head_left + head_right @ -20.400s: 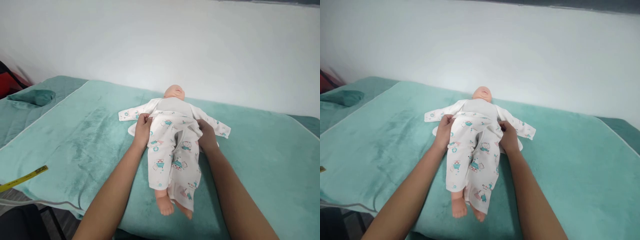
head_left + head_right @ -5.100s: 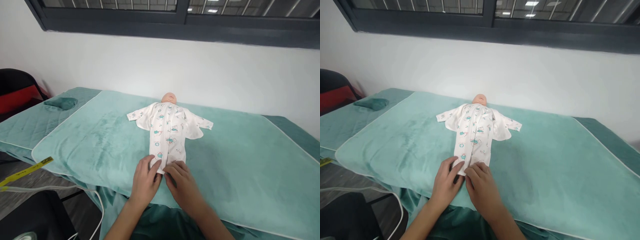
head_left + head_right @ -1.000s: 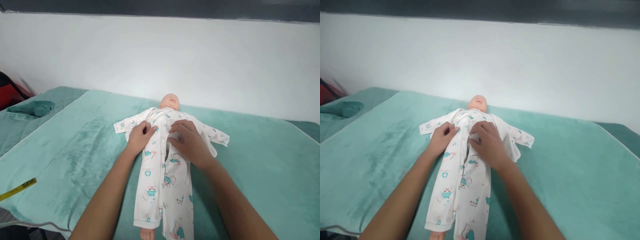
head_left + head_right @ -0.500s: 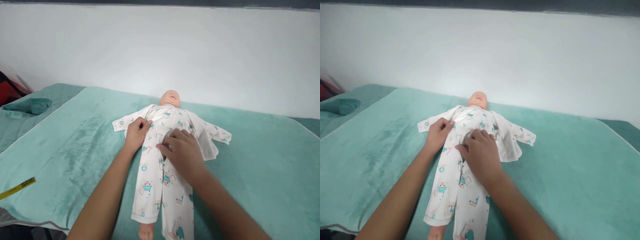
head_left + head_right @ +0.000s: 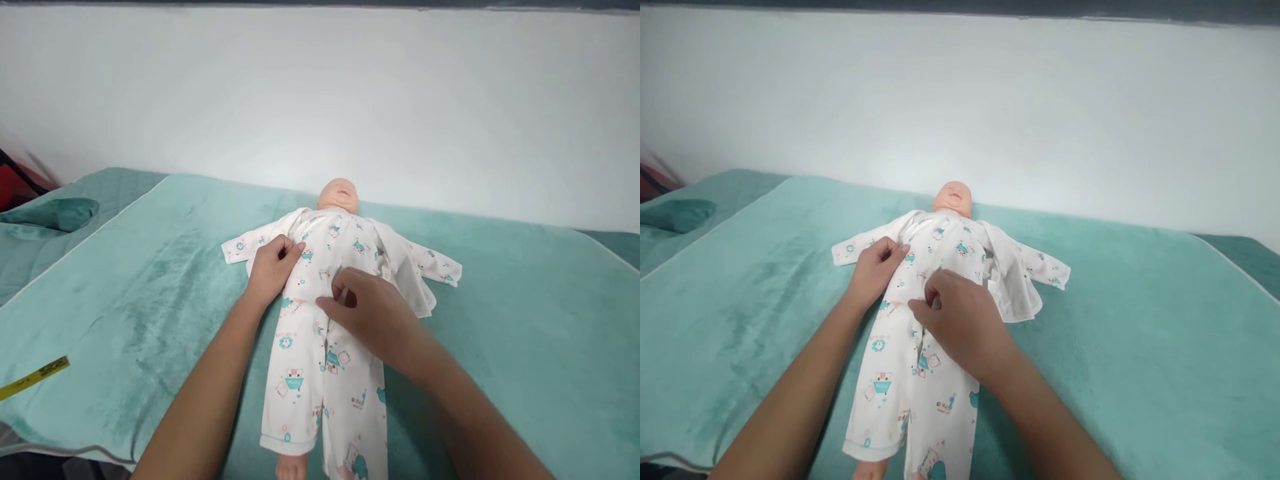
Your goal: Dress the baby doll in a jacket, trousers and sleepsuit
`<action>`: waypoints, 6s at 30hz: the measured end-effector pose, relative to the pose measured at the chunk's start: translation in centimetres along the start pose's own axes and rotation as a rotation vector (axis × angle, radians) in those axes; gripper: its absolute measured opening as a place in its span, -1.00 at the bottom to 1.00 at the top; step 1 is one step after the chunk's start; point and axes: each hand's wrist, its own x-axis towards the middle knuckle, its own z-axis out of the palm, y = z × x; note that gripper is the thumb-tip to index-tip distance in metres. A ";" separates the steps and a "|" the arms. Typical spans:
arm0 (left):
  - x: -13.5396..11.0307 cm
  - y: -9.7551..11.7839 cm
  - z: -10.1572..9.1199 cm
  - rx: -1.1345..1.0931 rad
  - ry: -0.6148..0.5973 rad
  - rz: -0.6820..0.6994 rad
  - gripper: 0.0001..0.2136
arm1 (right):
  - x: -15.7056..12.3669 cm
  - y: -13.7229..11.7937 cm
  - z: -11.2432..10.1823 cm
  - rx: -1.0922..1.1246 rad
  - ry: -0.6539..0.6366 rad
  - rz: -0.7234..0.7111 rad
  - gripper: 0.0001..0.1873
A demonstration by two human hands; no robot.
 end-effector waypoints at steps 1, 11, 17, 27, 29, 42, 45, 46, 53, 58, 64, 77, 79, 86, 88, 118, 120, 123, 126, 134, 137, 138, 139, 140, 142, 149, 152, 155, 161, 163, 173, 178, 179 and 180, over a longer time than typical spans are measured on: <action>0.0 0.0 0.0 -0.002 -0.001 0.000 -0.68 | -0.1 -0.1 -0.1 0.017 -0.030 0.014 -0.71; 0.0 -0.4 0.1 -0.036 -0.014 -0.012 -0.69 | -0.6 1.6 0.0 0.222 -0.086 0.081 -0.86; 0.0 -0.4 0.0 -0.036 -0.010 -0.006 -0.68 | -0.7 1.2 1.7 -0.095 0.057 0.057 -0.80; 0.1 -0.9 0.3 -0.036 0.070 0.027 -0.69 | -6.5 -2.1 3.9 -0.414 -0.517 -0.551 -0.64; 0.1 -0.9 0.3 -0.035 0.087 0.026 -0.68 | -7.0 -2.5 4.8 -0.470 -0.526 -0.569 -0.68; 0.1 -0.8 0.6 0.040 0.061 -0.002 -0.68 | -7.8 -1.0 8.6 -0.420 -0.371 -0.753 -0.84; 0.0 -0.7 0.6 0.026 0.056 -0.003 -0.68 | -7.7 -0.6 9.0 -0.403 -0.357 -0.763 -0.87; 0.0 -0.7 0.6 0.011 0.059 -0.003 -0.68 | -7.7 -0.4 9.0 -0.395 -0.354 -0.769 -0.89; 0.3 -0.9 0.4 -0.080 0.186 -0.026 -0.66 | -7.4 -0.8 5.9 -0.204 -0.468 -0.765 -0.83; 0.5 -1.3 0.4 0.183 0.084 -0.007 -0.76 | -6.9 -1.1 4.1 -0.144 -0.581 -0.757 -0.76; 0.4 -2.3 0.3 0.463 -0.038 0.085 -0.88 | -4.2 2.9 -1.1 0.423 -0.564 -0.510 -0.76; -5.6 -3.0 -2.4 0.742 0.322 0.068 -0.77 | -0.2 13.7 -0.3 -0.253 0.570 0.313 -0.62; -6.3 -3.3 -2.9 0.755 0.339 -0.080 -0.71 | -1.0 14.1 -0.4 -0.235 0.521 0.387 -0.57; -6.3 -3.2 -3.4 0.338 0.222 -0.108 -0.85 | -2.0 13.0 -0.7 0.312 0.503 0.314 -0.70; -6.5 -2.2 -2.9 0.071 0.203 -0.049 -0.84 | -1.6 11.4 -1.2 0.615 0.512 0.226 -0.67; 6.4 3.8 1.1 -0.018 0.053 -0.041 -0.81 | 12.2 5.4 -1.7 -0.019 0.416 0.139 -0.79; 7.7 3.7 2.4 0.096 -0.036 -0.031 -0.78 | 12.1 5.3 -1.6 0.015 0.504 0.119 -0.83; 8.4 4.2 3.6 0.231 -0.116 -0.014 -0.80 | 11.9 4.9 -1.3 0.115 0.593 0.089 -0.84; 8.3 4.1 3.9 0.253 -0.081 0.069 -0.82 | 11.9 4.6 -1.1 0.251 0.610 0.045 -0.85; 7.4 4.3 4.3 -0.127 0.037 0.102 -0.89 | 11.8 5.1 -0.4 0.604 0.561 0.056 -0.86; 7.2 4.7 4.5 -0.309 -0.013 0.055 -0.90 | 11.7 5.4 0.0 0.673 0.571 0.037 -0.86; 7.2 4.7 4.5 -0.369 -0.032 0.035 -0.90 | 11.7 5.5 0.1 0.692 0.578 0.023 -0.86; 7.2 4.7 4.4 -0.419 -0.052 0.016 -0.90 | 11.7 5.6 0.2 0.712 0.583 0.003 -0.86; 7.2 4.8 4.4 -0.456 -0.072 0.000 -0.90 | 11.6 5.6 0.3 0.731 0.587 -0.021 -0.86; 7.1 4.9 4.2 -0.492 -0.102 -0.019 -0.91 | 11.6 5.7 0.6 0.759 0.586 -0.065 -0.86; 6.2 6.8 3.8 -0.576 -0.096 0.003 -0.94 | 11.2 5.2 0.9 0.881 0.585 -0.207 -0.90; 6.2 6.8 3.7 -0.544 -0.098 -0.045 -0.95 | 11.0 5.1 1.1 0.904 0.540 -0.205 -0.90; 6.4 6.3 3.8 -0.516 -0.119 -0.074 -0.94 | 11.1 5.2 1.3 0.891 0.511 -0.177 -0.88; 6.7 5.8 4.1 -0.571 -0.150 -0.097 -0.95 | 11.6 5.3 1.0 0.801 0.516 -0.192 -0.91; 6.7 5.9 4.0 -0.618 -0.156 -0.118 -0.92 | 11.7 5.3 1.0 0.809 0.517 -0.203 -0.92; 6.8 5.8 3.7 -0.662 -0.170 -0.149 -0.90 | 11.8 5.2 1.1 0.768 0.542 -0.196 -0.94; 6.9 5.6 3.8 -0.656 -0.183 -0.126 -0.92 | 11.8 5.2 1.2 0.776 0.560 -0.249 -0.96; 6.9 5.6 3.8 -0.650 -0.184 -0.125 -0.92 | 11.8 5.2 1.2 0.758 0.575 -0.258 -0.96; 6.9 5.6 3.8 -0.641 -0.187 -0.124 -0.93 | 11.8 5.3 1.3 0.748 0.582 -0.265 -0.96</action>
